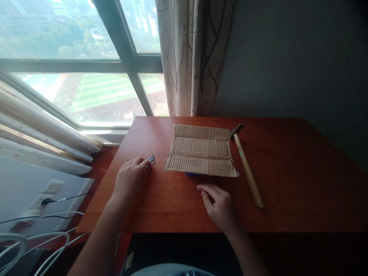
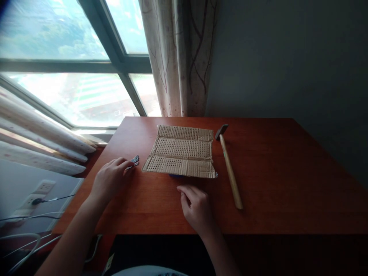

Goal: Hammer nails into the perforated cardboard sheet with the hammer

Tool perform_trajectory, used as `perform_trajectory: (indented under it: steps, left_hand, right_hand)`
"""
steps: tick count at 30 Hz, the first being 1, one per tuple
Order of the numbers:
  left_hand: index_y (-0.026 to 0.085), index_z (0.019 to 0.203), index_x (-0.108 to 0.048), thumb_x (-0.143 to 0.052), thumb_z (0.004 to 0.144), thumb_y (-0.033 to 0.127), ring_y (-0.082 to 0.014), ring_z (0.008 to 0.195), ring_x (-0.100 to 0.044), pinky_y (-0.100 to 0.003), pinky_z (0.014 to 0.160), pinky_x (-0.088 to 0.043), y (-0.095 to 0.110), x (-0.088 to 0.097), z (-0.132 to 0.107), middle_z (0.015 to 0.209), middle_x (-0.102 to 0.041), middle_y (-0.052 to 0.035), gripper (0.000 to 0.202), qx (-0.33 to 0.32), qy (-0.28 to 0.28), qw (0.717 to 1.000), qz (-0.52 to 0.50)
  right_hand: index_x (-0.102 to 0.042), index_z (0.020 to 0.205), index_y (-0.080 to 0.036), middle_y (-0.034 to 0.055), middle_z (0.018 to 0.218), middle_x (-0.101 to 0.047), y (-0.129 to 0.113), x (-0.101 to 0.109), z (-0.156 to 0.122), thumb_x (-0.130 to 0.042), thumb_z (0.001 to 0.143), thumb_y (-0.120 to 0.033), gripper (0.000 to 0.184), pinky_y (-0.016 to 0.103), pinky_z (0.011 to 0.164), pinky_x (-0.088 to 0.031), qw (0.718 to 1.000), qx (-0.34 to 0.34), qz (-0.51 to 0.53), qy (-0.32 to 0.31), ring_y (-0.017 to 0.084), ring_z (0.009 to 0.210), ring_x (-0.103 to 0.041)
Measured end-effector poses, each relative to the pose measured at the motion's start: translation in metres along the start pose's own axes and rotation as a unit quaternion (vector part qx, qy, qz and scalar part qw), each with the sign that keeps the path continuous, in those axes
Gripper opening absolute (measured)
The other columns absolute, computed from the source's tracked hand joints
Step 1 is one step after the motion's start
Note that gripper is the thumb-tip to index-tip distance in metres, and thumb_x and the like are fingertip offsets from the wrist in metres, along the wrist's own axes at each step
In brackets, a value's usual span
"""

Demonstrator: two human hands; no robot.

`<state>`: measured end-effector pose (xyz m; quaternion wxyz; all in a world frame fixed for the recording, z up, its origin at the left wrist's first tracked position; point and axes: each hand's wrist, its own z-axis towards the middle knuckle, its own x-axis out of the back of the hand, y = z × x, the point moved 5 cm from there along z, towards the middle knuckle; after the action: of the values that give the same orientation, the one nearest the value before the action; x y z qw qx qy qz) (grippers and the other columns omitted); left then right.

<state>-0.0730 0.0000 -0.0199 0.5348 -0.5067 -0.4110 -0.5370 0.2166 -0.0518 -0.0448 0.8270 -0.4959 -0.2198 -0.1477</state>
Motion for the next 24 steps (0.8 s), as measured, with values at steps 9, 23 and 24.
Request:
perform_trajectory:
  steps: [9,23,24]
  left_hand:
    - [0.024,0.094,-0.071,-0.049,0.096,0.03,-0.0259,0.086,-0.065,-0.034,0.067,-0.042,0.0006,0.0006,0.0023,0.096,-0.07,-0.0077,0.024,-0.007,0.003,1.0,-0.003]
    - [0.024,0.096,-0.071,-0.046,0.098,0.033,-0.0242,0.085,-0.066,-0.032,0.06,-0.04,-0.0008,0.0002,0.0042,0.097,-0.071,-0.0066,0.027,0.004,-0.001,1.0,0.012]
    - [0.024,0.096,-0.071,-0.046,0.098,0.033,-0.0238,0.085,-0.066,-0.031,0.059,-0.039,-0.0009,0.0001,0.0044,0.097,-0.071,-0.0067,0.027,0.004,-0.003,1.0,0.012]
  right_hand:
    - [-0.073,0.105,-0.023,0.0044,0.095,-0.078,0.0004,0.0001,-0.0004,-0.049,0.09,-0.007,0.032,0.032,0.078,-0.061,1.0,-0.005,0.007,0.0,0.019,0.086,-0.074]
    - [-0.072,0.104,-0.022,0.0046,0.095,-0.078,0.0018,-0.0005,-0.0009,-0.049,0.09,-0.008,0.03,0.031,0.078,-0.062,1.0,-0.008,0.004,0.002,0.019,0.085,-0.074]
    - [-0.072,0.104,-0.022,0.0047,0.095,-0.078,0.002,-0.0007,-0.001,-0.049,0.091,-0.008,0.03,0.031,0.078,-0.062,1.0,-0.008,0.005,0.0,0.019,0.085,-0.074]
